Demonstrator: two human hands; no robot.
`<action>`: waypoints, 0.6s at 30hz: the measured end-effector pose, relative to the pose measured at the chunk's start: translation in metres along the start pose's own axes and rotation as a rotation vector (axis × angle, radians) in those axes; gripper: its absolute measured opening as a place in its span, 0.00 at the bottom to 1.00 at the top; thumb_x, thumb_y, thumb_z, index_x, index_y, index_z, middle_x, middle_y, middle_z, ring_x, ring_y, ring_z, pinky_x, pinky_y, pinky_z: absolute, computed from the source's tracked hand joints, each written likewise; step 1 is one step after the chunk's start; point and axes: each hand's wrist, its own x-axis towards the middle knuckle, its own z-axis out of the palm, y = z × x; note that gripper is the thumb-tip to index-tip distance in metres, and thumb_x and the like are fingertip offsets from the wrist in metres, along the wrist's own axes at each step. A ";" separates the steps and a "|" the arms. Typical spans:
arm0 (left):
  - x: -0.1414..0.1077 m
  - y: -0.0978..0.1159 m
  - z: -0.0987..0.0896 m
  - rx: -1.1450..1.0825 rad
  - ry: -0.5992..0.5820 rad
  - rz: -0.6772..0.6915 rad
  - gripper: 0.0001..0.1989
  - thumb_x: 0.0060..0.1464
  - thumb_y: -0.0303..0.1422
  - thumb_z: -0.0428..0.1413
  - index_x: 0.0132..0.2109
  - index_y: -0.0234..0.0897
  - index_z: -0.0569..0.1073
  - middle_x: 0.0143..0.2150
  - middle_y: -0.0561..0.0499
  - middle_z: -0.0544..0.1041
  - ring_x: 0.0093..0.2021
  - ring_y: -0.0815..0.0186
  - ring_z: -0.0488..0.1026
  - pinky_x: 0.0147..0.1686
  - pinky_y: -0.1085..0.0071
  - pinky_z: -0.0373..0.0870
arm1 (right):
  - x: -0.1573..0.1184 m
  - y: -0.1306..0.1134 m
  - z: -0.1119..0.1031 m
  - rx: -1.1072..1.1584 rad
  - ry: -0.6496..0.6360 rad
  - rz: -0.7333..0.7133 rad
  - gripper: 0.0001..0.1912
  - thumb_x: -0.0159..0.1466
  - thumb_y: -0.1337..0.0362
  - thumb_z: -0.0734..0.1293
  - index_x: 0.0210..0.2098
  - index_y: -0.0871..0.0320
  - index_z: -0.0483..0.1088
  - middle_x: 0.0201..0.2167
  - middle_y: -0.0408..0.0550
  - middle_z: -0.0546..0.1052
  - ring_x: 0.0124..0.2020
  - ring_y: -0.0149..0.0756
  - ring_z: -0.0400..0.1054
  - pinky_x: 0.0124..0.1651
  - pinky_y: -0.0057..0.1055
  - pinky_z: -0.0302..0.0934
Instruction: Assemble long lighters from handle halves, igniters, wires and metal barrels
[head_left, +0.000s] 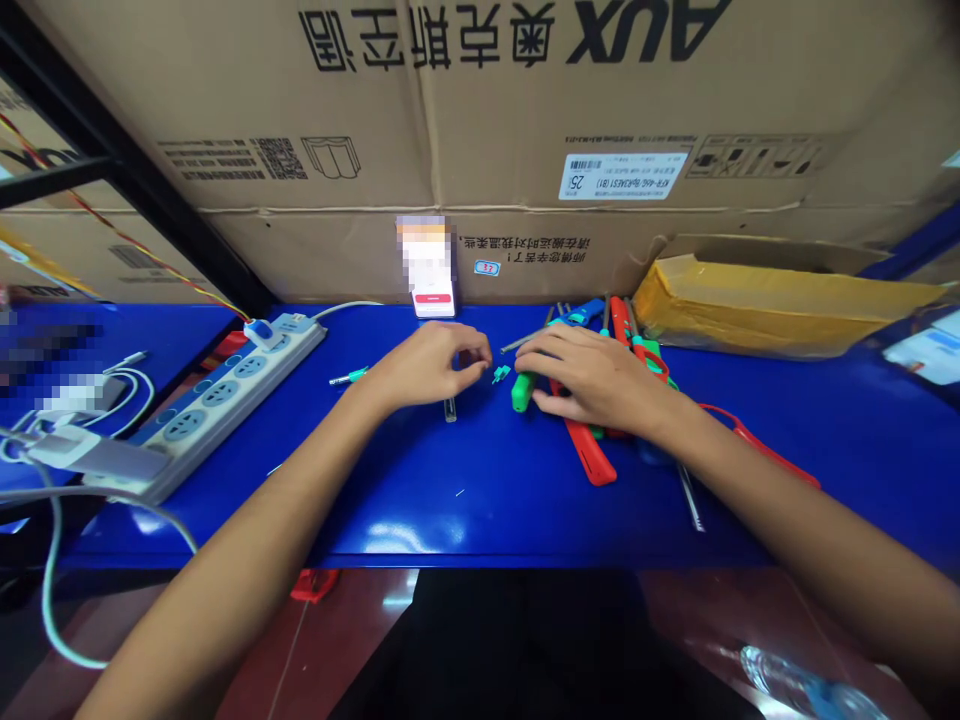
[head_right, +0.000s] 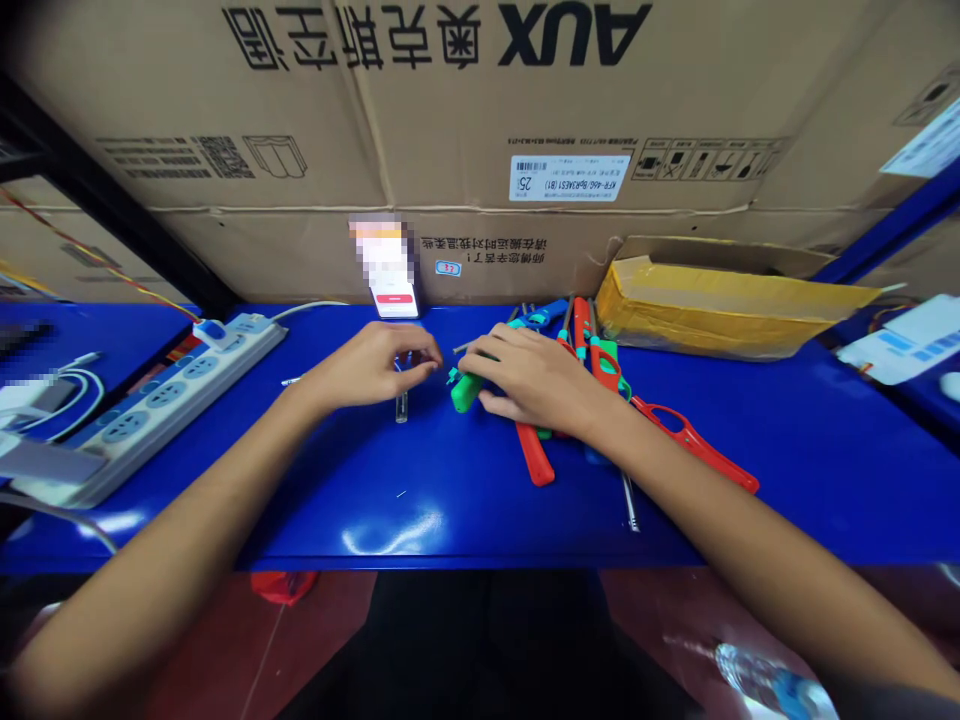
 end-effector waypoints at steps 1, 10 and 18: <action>0.002 0.002 0.005 -0.013 -0.022 0.018 0.12 0.68 0.32 0.56 0.49 0.38 0.84 0.48 0.45 0.88 0.47 0.58 0.83 0.53 0.59 0.77 | 0.000 0.001 -0.001 0.011 0.045 0.012 0.15 0.76 0.64 0.69 0.60 0.52 0.79 0.63 0.57 0.84 0.64 0.57 0.76 0.69 0.57 0.71; 0.018 0.018 0.033 0.114 0.189 -0.177 0.09 0.65 0.29 0.54 0.46 0.35 0.79 0.47 0.41 0.84 0.52 0.51 0.81 0.56 0.54 0.79 | -0.017 0.017 -0.023 0.302 0.675 0.150 0.17 0.67 0.61 0.77 0.54 0.45 0.79 0.53 0.47 0.88 0.54 0.55 0.85 0.63 0.55 0.78; 0.062 0.002 0.024 0.511 -0.058 -0.341 0.25 0.78 0.35 0.51 0.71 0.22 0.72 0.66 0.23 0.78 0.65 0.36 0.77 0.64 0.44 0.75 | -0.021 0.051 -0.017 0.510 0.958 0.237 0.25 0.71 0.38 0.75 0.58 0.42 0.73 0.55 0.49 0.84 0.62 0.59 0.83 0.63 0.60 0.81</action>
